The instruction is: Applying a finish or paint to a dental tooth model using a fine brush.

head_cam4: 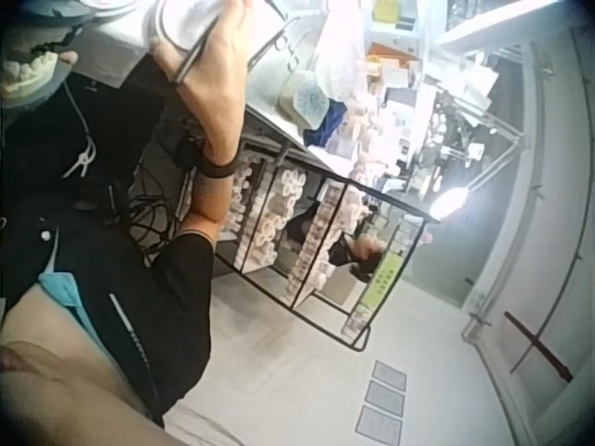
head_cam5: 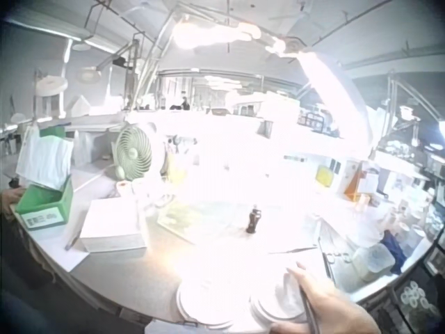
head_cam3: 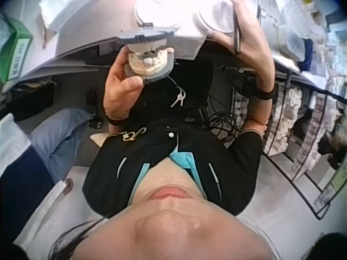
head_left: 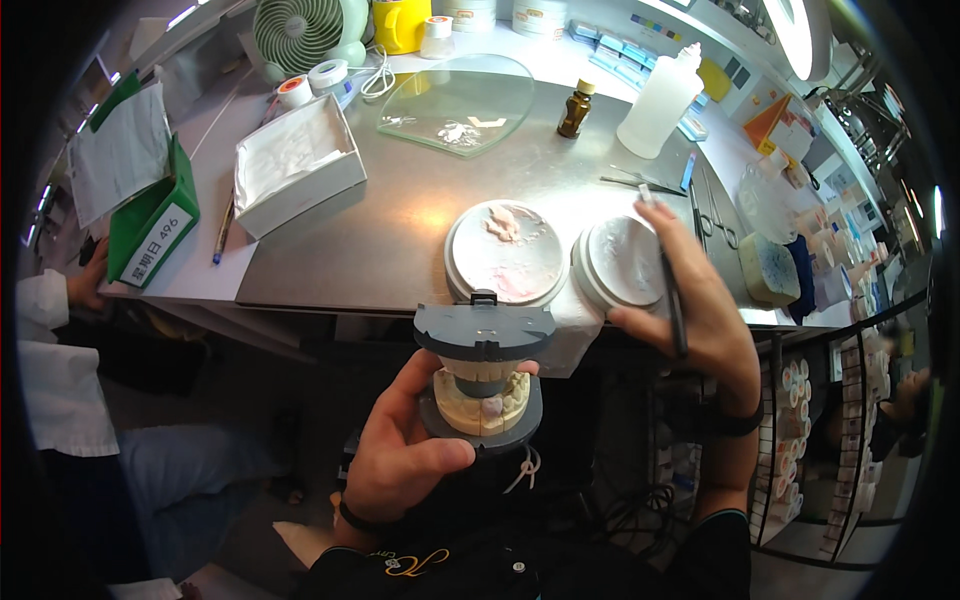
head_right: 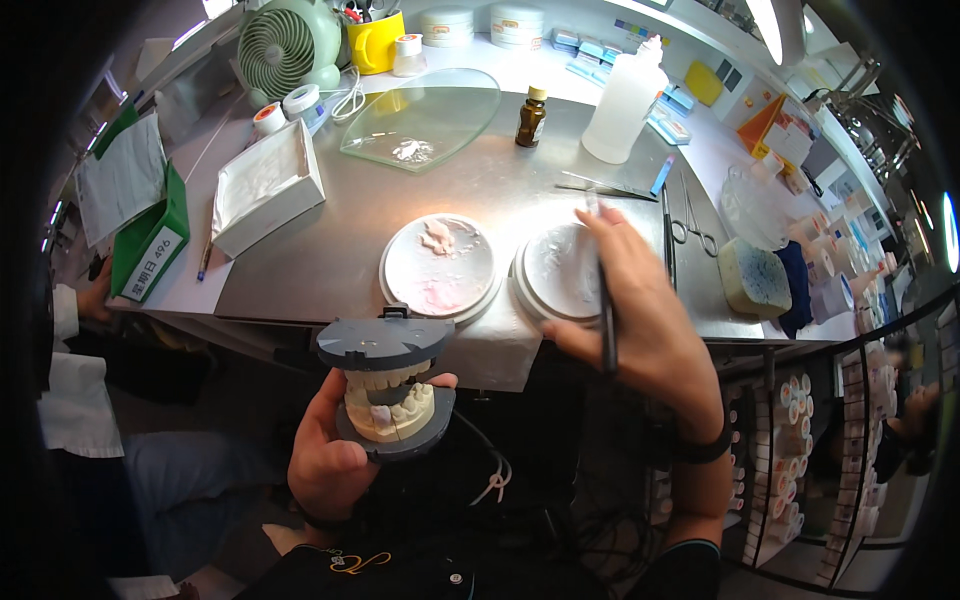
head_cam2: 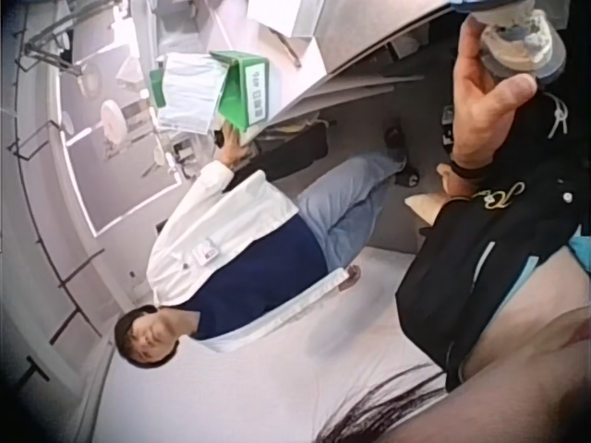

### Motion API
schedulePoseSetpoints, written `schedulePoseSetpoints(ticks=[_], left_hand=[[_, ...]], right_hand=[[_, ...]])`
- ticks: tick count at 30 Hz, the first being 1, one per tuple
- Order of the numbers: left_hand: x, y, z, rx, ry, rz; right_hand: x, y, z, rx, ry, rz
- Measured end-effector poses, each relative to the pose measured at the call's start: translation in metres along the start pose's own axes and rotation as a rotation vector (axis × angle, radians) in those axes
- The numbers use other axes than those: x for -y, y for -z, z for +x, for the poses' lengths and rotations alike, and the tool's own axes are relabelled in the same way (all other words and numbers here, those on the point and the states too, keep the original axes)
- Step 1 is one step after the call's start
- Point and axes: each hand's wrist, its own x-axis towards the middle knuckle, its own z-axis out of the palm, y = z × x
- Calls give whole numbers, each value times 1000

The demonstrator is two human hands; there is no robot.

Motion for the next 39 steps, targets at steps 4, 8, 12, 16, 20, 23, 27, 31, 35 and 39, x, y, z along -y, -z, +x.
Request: schedulePoseSetpoints(ticks=[4, 8, 12, 16, 20, 23, 27, 31, 35, 39], left_hand=[[5, 2, 4, 26, -53, 4], [1, -3, -1, -26, -92, 41], [-1, -3, -5, -29, -107, 36], [-1, -2, -7, -29, -73, 24], [4, -5, -3, 10, -9, -44], [6, -6, -4, -1, 1, -73], [11, 2, -7, -39, 22, -35], [8, 4, -7, 1, 14, -109], [11, 0, -6, -14, -29, -74], [14, 2, -1, -2, -56, -34]], right_hand=[[8, -6, 1, -137, -176, -172], [20, -30, 8, -108, -153, -303], [11, -14, 11, -43, -141, -203], [-14, 9, 15, 191, 112, 144], [-23, 8, 23, 325, 266, 329], [-26, 1, 21, 261, 186, 450], [-44, 21, -5, -238, -111, 318], [-107, 43, -40, -829, -342, -445], [-106, 43, -71, -449, -495, -654], [50, 17, -51, -666, -492, 344]])
